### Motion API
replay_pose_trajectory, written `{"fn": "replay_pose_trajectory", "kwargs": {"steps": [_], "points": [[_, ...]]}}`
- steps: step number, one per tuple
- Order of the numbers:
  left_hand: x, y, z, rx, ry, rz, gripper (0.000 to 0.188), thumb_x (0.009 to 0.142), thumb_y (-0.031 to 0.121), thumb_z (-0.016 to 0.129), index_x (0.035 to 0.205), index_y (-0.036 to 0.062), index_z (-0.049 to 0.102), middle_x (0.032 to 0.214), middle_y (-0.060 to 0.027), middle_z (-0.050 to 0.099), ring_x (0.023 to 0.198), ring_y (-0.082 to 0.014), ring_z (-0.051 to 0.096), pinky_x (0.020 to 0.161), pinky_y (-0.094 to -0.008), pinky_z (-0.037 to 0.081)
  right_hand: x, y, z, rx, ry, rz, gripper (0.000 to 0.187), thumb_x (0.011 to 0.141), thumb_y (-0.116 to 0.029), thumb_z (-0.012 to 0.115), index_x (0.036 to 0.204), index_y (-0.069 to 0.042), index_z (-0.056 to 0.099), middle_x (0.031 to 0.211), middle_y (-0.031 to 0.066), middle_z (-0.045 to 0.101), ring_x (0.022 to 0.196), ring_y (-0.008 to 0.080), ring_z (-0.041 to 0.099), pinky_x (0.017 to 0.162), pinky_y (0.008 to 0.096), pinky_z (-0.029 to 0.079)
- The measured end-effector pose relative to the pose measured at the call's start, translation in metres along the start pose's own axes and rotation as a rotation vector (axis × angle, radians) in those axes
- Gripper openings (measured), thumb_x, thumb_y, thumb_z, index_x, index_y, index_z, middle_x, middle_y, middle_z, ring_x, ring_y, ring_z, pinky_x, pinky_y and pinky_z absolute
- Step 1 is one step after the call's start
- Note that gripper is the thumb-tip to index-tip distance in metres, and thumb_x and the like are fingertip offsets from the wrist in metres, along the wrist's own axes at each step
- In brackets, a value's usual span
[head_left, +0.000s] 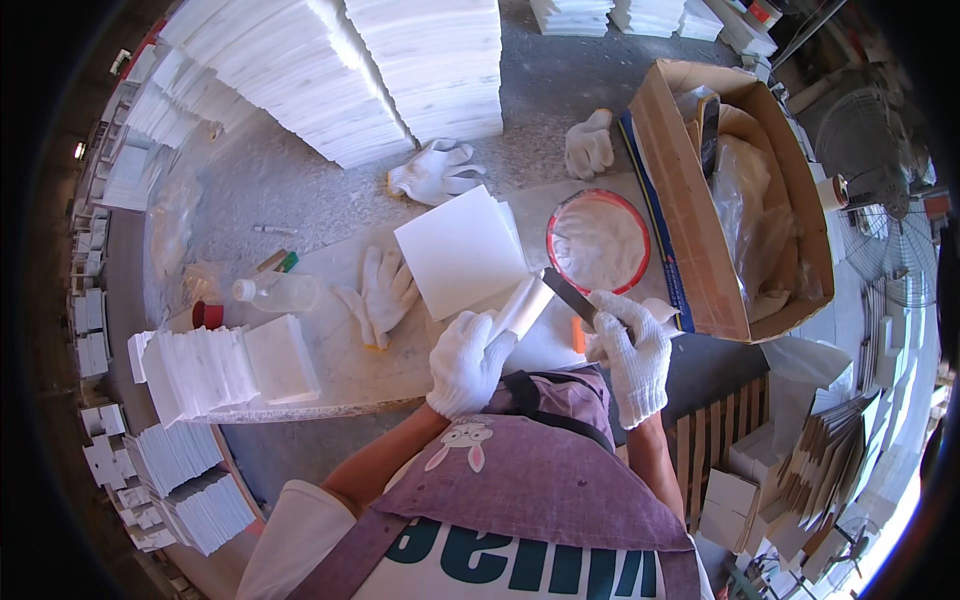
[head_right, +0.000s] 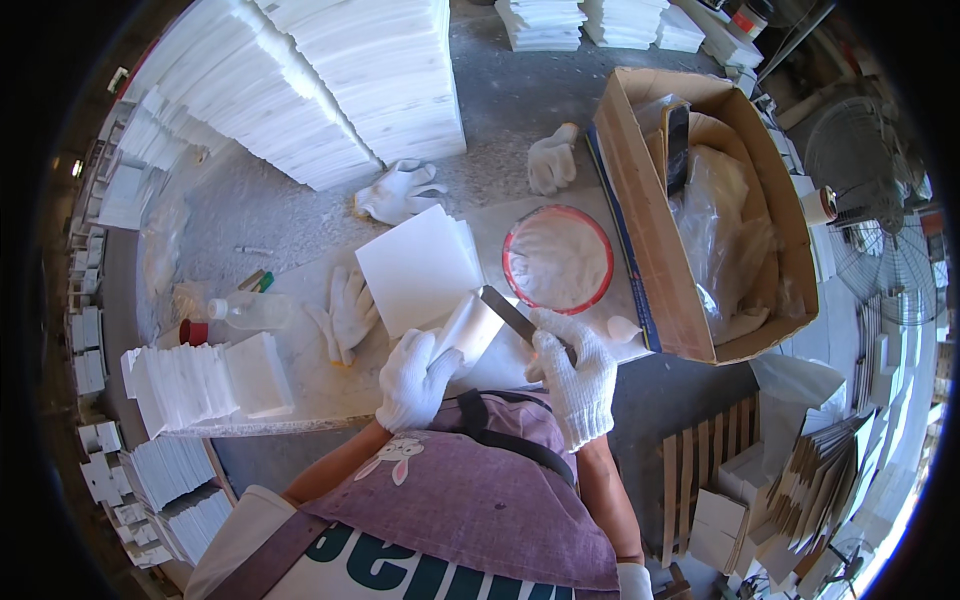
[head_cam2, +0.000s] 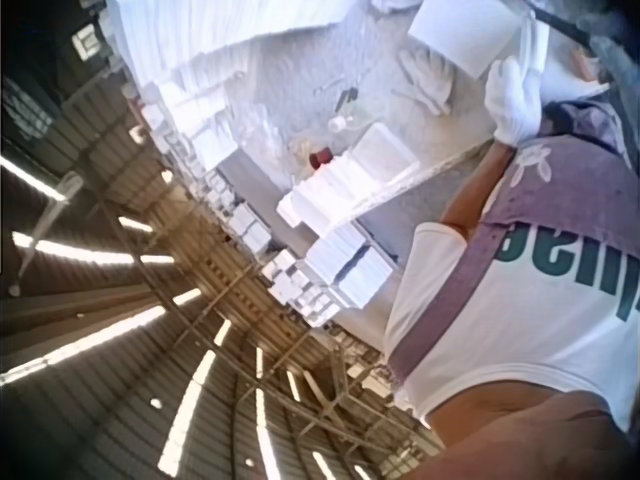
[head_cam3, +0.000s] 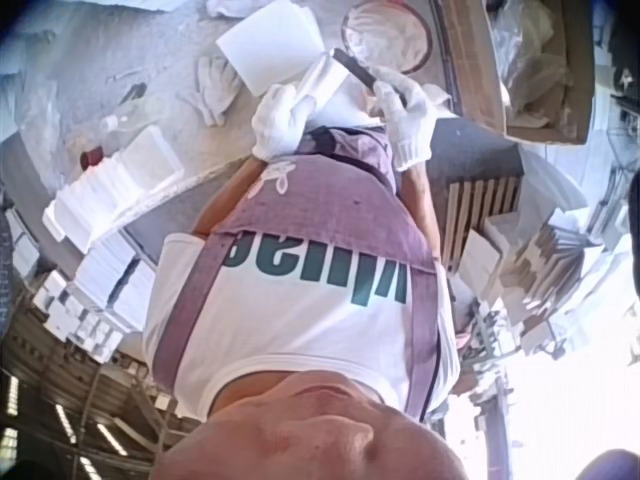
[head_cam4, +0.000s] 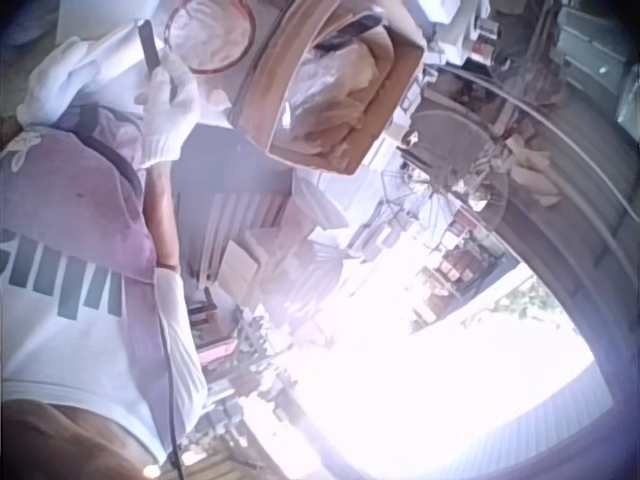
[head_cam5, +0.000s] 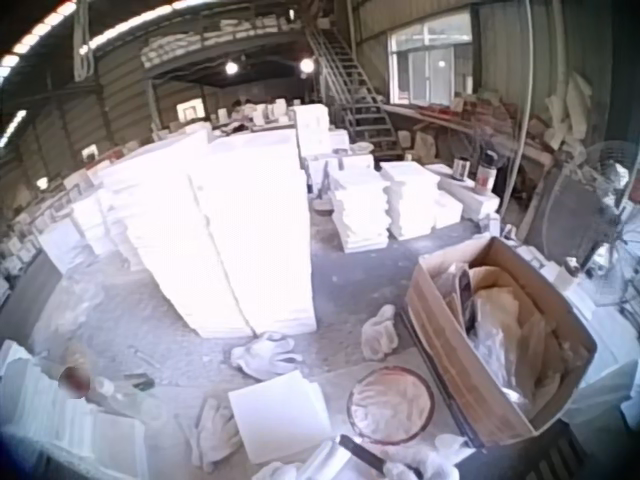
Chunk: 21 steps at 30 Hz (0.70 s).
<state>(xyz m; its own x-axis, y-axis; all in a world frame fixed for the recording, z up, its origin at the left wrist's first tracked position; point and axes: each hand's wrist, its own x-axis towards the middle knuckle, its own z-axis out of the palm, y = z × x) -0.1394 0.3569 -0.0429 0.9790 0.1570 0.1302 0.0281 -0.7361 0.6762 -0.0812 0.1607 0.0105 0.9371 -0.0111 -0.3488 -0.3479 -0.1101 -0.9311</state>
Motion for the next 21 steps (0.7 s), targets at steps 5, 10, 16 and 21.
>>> {"fn": "replay_pose_trajectory", "kwargs": {"steps": [5, 10, 16, 21], "points": [[0.003, -0.01, -0.004, -0.05, -0.013, -0.005, 0.021, 0.086, 0.022, 0.068, 0.093, 0.0042, 0.06, 0.083, -0.0144, 0.058, 0.076, -0.0357, 0.059, 0.063, -0.0431, 0.046, -0.001, 0.002, 0.006, 0.02, -0.002, -0.009, 0.026, 0.091, -0.007, 0.06, 0.114, 0.004, 0.066, 0.083, 0.0103, 0.067, 0.058, 0.0099, 0.06, 0.054, 0.0233, 0.047], [0.006, -0.021, -0.009, -0.128, -0.015, -0.035, 0.023, 0.086, 0.021, 0.068, 0.087, 0.0016, 0.055, 0.081, -0.0161, 0.055, 0.074, -0.0365, 0.057, 0.063, -0.0414, 0.044, 0.001, -0.003, 0.013, -0.023, -0.046, -0.019, 0.028, 0.091, -0.008, 0.06, 0.115, 0.005, 0.065, 0.087, 0.0124, 0.069, 0.059, 0.0109, 0.062, 0.055, 0.0238, 0.047], [0.006, -0.035, -0.011, -0.132, -0.015, -0.009, 0.024, 0.087, 0.019, 0.068, 0.082, 0.0015, 0.052, 0.079, -0.0168, 0.052, 0.07, -0.036, 0.053, 0.061, -0.0401, 0.043, 0.006, -0.003, 0.023, 0.003, -0.079, -0.033, 0.029, 0.092, -0.008, 0.06, 0.117, 0.005, 0.064, 0.088, 0.0143, 0.07, 0.059, 0.0112, 0.063, 0.055, 0.0232, 0.048], [0.007, -0.036, -0.012, -0.16, -0.018, -0.013, 0.025, 0.087, 0.019, 0.069, 0.081, 0.0013, 0.052, 0.08, -0.0165, 0.052, 0.07, -0.0354, 0.053, 0.061, -0.0395, 0.043, 0.008, -0.004, 0.03, -0.008, -0.083, -0.056, 0.028, 0.091, -0.008, 0.06, 0.116, 0.005, 0.064, 0.087, 0.0148, 0.071, 0.06, 0.0111, 0.064, 0.055, 0.0234, 0.049]]}}
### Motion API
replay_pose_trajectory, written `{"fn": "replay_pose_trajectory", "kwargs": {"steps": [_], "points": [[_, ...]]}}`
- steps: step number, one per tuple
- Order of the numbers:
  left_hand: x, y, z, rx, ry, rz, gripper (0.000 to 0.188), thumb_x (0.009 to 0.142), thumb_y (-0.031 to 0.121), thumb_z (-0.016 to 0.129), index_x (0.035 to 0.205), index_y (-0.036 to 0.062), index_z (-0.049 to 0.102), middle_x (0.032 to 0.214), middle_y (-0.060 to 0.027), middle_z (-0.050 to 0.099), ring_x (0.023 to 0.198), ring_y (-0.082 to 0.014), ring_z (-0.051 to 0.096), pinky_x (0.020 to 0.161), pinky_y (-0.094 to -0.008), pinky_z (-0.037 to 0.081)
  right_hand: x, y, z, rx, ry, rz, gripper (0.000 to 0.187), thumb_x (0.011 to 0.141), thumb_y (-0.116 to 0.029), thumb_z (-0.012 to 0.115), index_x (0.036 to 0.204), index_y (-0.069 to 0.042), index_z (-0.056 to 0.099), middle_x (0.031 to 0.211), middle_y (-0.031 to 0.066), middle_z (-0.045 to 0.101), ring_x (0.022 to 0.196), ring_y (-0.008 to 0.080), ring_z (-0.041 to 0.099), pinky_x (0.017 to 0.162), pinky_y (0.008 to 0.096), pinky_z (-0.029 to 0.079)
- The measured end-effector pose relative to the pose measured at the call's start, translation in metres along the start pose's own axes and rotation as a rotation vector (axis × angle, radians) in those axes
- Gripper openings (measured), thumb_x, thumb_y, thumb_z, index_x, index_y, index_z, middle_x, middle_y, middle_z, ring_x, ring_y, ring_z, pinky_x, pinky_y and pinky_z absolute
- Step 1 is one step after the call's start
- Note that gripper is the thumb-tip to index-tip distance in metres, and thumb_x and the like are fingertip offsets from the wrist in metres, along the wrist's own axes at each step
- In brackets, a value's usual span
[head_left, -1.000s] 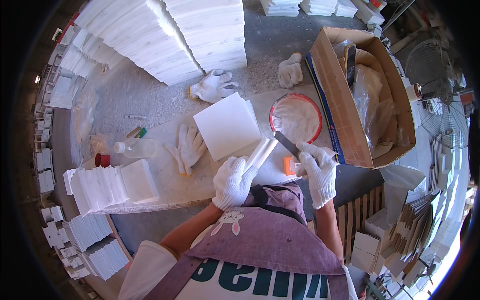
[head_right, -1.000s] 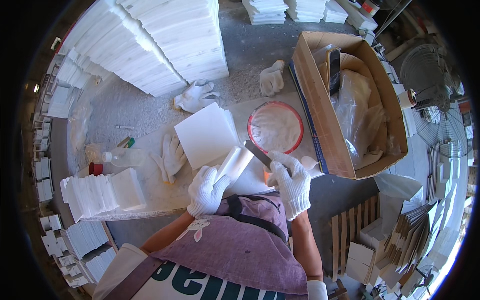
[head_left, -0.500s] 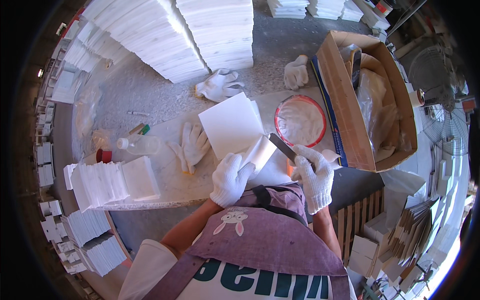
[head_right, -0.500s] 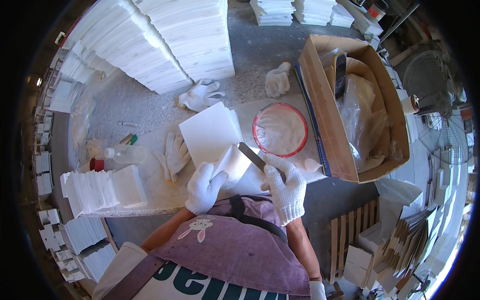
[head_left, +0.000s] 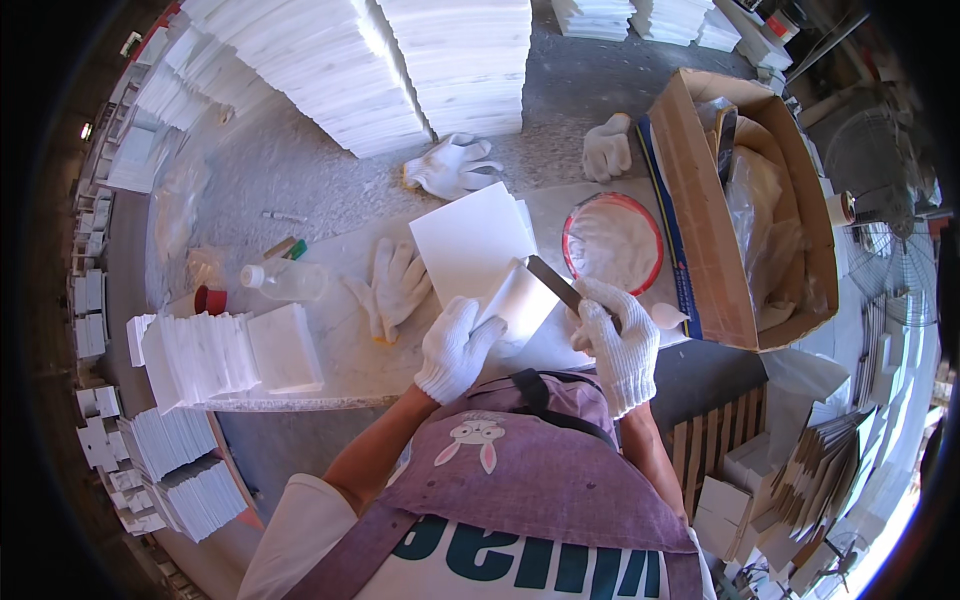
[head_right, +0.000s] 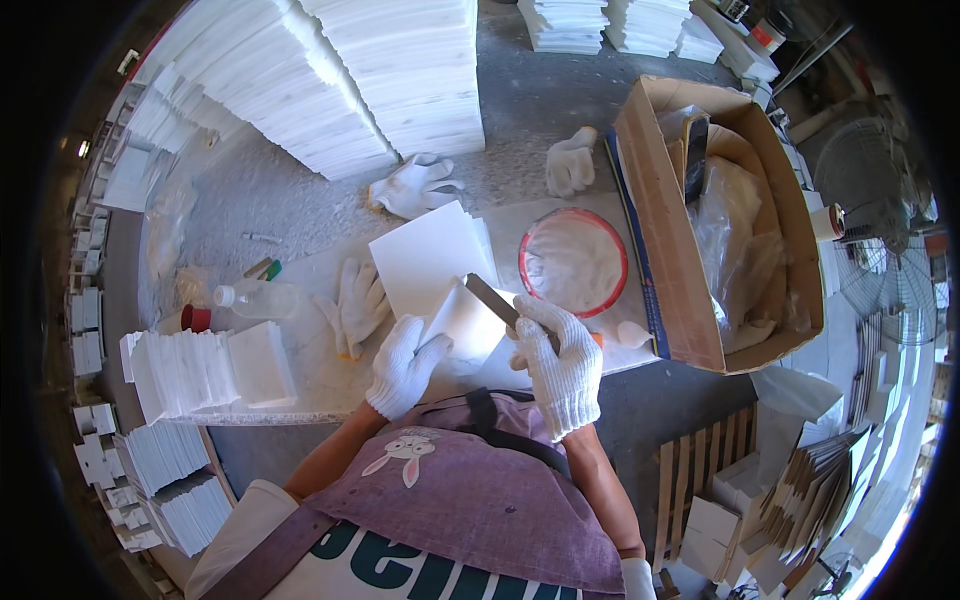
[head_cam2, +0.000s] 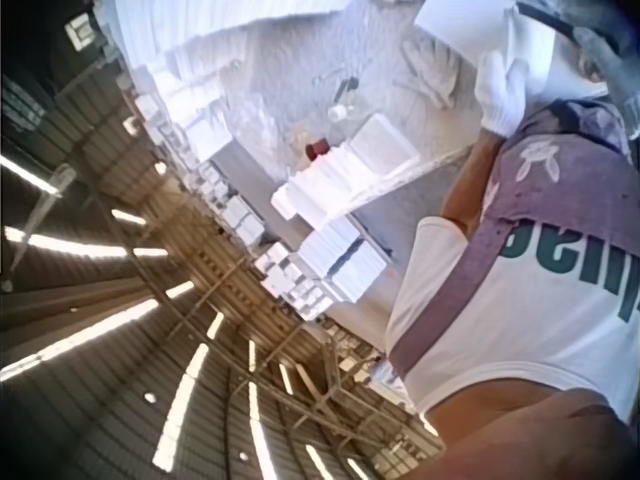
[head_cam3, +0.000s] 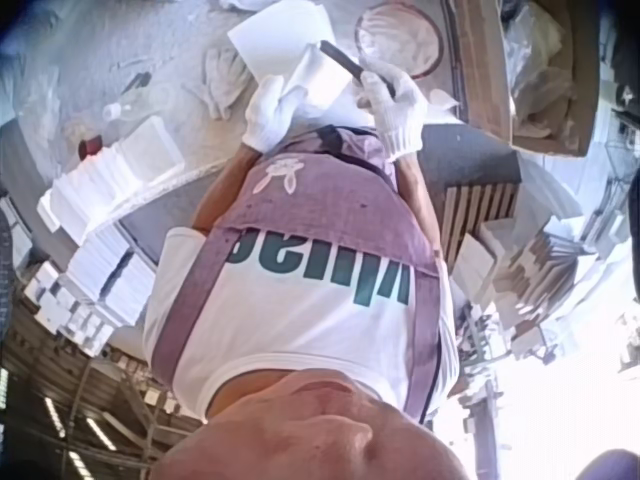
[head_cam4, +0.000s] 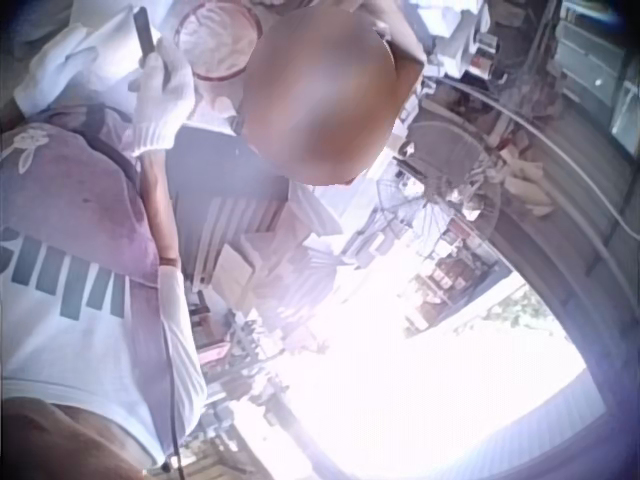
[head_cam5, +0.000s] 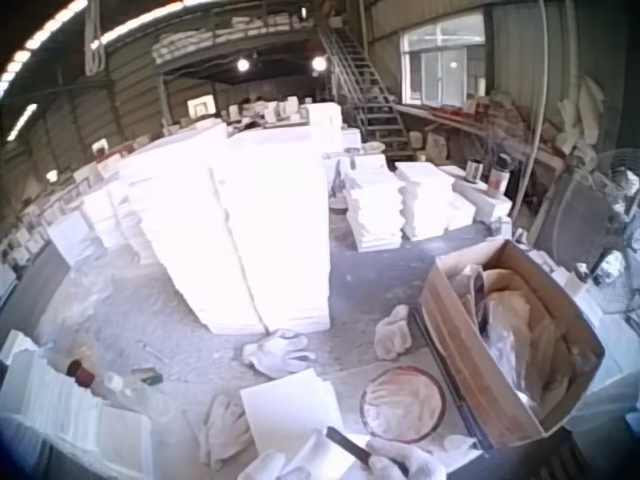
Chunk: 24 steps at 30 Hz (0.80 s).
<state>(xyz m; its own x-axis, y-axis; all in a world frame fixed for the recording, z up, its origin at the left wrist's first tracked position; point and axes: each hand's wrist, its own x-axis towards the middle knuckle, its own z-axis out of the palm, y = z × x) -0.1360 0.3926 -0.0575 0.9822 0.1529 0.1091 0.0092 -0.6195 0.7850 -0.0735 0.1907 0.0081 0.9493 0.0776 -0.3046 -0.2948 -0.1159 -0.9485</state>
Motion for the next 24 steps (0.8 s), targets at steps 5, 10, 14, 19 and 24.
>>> {"fn": "replay_pose_trajectory", "kwargs": {"steps": [5, 10, 14, 19, 24], "points": [[-0.0003, 0.0003, -0.0016, -0.008, 0.002, 0.0, 0.024, 0.087, 0.018, 0.069, 0.082, 0.0009, 0.053, 0.08, -0.0161, 0.052, 0.069, -0.0338, 0.053, 0.061, -0.038, 0.043, 0.0023, 0.0014, 0.0032, -0.015, 0.0, -0.046, 0.028, 0.091, -0.007, 0.061, 0.115, 0.005, 0.065, 0.086, 0.0145, 0.071, 0.06, 0.0111, 0.064, 0.056, 0.0239, 0.051], [0.0001, 0.0014, -0.0028, -0.015, -0.005, -0.006, 0.022, 0.086, 0.016, 0.069, 0.082, 0.0008, 0.054, 0.079, -0.0154, 0.051, 0.067, -0.0325, 0.052, 0.061, -0.0377, 0.043, 0.0028, -0.0024, 0.0068, -0.042, 0.003, -0.047, 0.026, 0.091, -0.005, 0.062, 0.115, 0.004, 0.065, 0.087, 0.0139, 0.07, 0.061, 0.0113, 0.064, 0.056, 0.0234, 0.051], [0.0, 0.0008, -0.003, -0.028, -0.003, -0.005, 0.022, 0.086, 0.016, 0.069, 0.082, 0.0006, 0.054, 0.079, -0.0153, 0.051, 0.067, -0.0322, 0.051, 0.061, -0.0377, 0.043, 0.0026, -0.0003, 0.007, -0.07, -0.002, -0.087, 0.026, 0.091, -0.005, 0.062, 0.115, 0.004, 0.065, 0.089, 0.0137, 0.07, 0.062, 0.0118, 0.065, 0.056, 0.0237, 0.052], [0.001, 0.0017, -0.0035, -0.022, -0.008, -0.012, 0.023, 0.086, 0.016, 0.069, 0.082, 0.0, 0.053, 0.079, -0.0153, 0.052, 0.068, -0.0318, 0.052, 0.061, -0.0375, 0.043, 0.0022, 0.0004, 0.0056, -0.114, 0.002, -0.172, 0.025, 0.09, -0.005, 0.063, 0.115, 0.002, 0.066, 0.088, 0.0132, 0.07, 0.063, 0.0126, 0.066, 0.057, 0.0239, 0.052], [0.0015, 0.0029, -0.0046, -0.012, -0.014, -0.02, 0.023, 0.086, 0.017, 0.069, 0.083, -0.0002, 0.054, 0.08, -0.0155, 0.052, 0.069, -0.0321, 0.053, 0.062, -0.0373, 0.043, 0.0022, -0.0017, 0.0061, -0.13, 0.001, -0.161, 0.025, 0.09, -0.005, 0.064, 0.114, 0.001, 0.066, 0.089, 0.0128, 0.069, 0.063, 0.0126, 0.066, 0.057, 0.0237, 0.052]]}}
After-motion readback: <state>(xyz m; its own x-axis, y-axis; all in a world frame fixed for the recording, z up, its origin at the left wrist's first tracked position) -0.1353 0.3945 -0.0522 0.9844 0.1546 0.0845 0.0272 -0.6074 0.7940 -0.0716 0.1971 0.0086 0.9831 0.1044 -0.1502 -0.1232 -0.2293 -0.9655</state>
